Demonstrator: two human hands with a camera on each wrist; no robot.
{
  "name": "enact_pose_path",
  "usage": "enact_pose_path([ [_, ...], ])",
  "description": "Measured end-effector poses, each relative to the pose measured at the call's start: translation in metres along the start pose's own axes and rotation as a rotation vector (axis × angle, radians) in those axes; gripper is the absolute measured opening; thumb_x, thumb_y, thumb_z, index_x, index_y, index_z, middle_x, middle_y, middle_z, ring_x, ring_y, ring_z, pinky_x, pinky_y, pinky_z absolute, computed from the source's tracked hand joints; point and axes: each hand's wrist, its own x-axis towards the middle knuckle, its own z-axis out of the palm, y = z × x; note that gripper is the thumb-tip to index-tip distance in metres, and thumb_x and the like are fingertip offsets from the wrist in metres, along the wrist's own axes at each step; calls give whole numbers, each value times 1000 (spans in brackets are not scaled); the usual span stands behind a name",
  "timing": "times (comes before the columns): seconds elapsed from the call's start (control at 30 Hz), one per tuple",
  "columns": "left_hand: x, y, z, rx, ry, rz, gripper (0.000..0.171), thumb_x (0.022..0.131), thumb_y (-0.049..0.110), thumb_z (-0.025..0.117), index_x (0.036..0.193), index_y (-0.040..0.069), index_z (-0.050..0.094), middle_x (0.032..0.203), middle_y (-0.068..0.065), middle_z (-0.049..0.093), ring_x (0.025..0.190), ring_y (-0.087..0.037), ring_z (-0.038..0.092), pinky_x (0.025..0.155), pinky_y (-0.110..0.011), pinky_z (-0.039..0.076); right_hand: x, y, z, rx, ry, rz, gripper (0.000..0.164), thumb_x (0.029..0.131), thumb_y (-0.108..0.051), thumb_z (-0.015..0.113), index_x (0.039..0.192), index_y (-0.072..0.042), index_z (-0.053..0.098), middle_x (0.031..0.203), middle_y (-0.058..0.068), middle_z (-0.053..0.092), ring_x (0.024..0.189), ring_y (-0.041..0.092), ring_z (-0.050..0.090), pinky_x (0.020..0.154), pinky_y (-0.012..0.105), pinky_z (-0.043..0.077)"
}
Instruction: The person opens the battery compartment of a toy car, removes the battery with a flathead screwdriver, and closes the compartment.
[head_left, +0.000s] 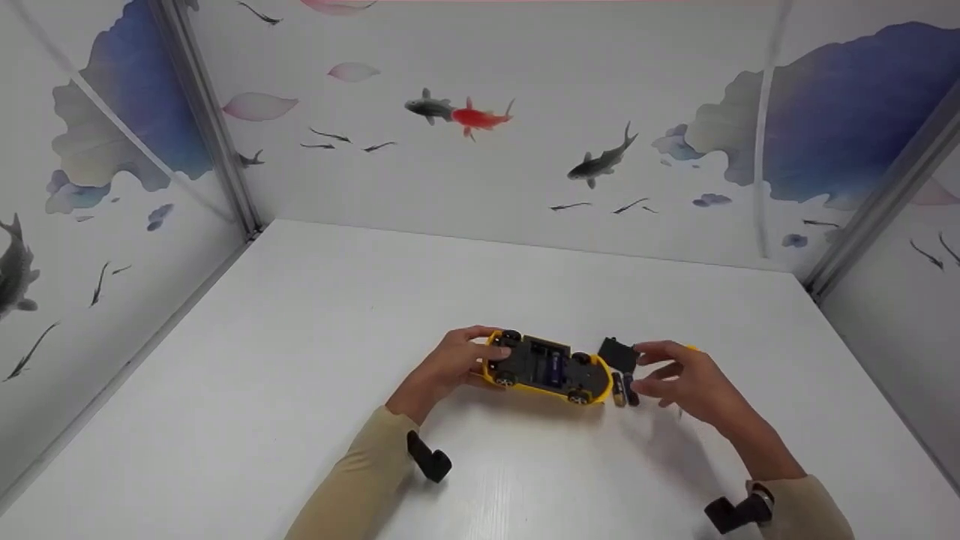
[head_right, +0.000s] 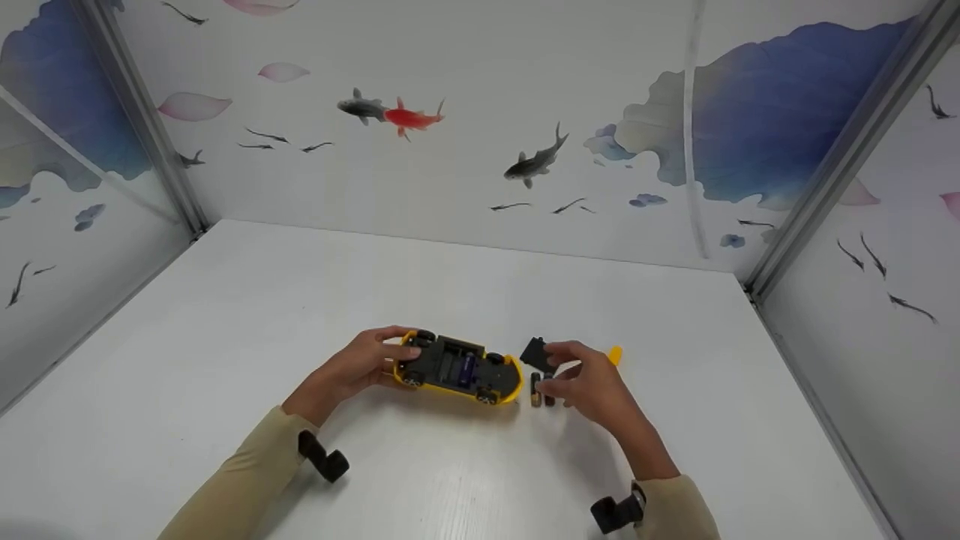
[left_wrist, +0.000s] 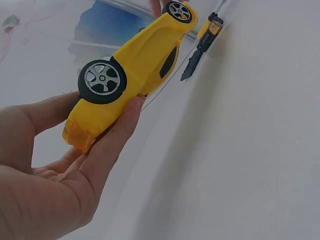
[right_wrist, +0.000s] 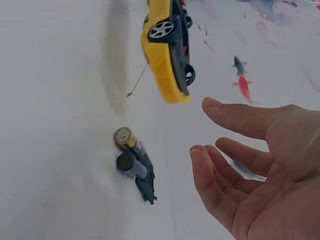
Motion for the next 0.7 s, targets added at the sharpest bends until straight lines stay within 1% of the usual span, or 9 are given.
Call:
enact_pose_path([
  [0.1, 0, 0, 0, 1, 2, 0, 51, 92, 16, 71, 141, 9, 56, 132, -24, 59, 99, -31, 72, 81, -44, 62, -3, -12, 1, 24, 9, -47, 61, 89, -21, 76, 143, -5, 52, 133, 25, 57, 110, 30, 66, 72, 27, 60],
  [0.3, -2, 1, 1, 10, -5, 10, 52, 92, 17, 71, 140, 9, 56, 132, -23, 59, 99, -31, 72, 82, -44, 62, -6, -33, 13, 45, 41, -98, 55, 88, -22, 78, 137, -7, 58, 128, 17, 63, 104, 23, 64, 71, 25, 59],
  [0.47, -4, 1, 3, 16, -11, 11, 50, 92, 18, 71, 139, 10, 57, 131, -22, 60, 99, -31, 72, 81, -43, 62, -4, -41, 29, 74, 43, -106, 51, 85, -22, 80, 131, -8, 63, 126, 16, 65, 98, 21, 64, 68, 26, 57],
  [0.53, -4, 1, 3, 15, -11, 11, 51, 92, 19, 71, 139, 10, 57, 131, -22, 60, 99, -31, 72, 81, -43, 63, -4, -44, 36, 78, 43, -96, 51, 85, -21, 81, 130, -8, 63, 126, 15, 65, 97, 21, 65, 69, 28, 59],
  [0.6, -4, 0, 4, 13, -12, 12, 50, 92, 19, 71, 139, 10, 57, 131, -22, 59, 99, -32, 72, 81, -43, 63, -3, -47, 44, 67, 52, -90, 50, 84, -21, 81, 129, -7, 64, 125, 16, 64, 96, 20, 66, 72, 28, 60],
  [0.7, -4, 0, 5, 17, -14, 15, 51, 91, 19, 71, 139, 10, 57, 132, -22, 59, 99, -31, 72, 81, -43, 63, -1, -50, 53, 40, 70, -85, 49, 83, -20, 82, 127, -6, 65, 122, 15, 63, 94, 19, 65, 74, 30, 60],
])
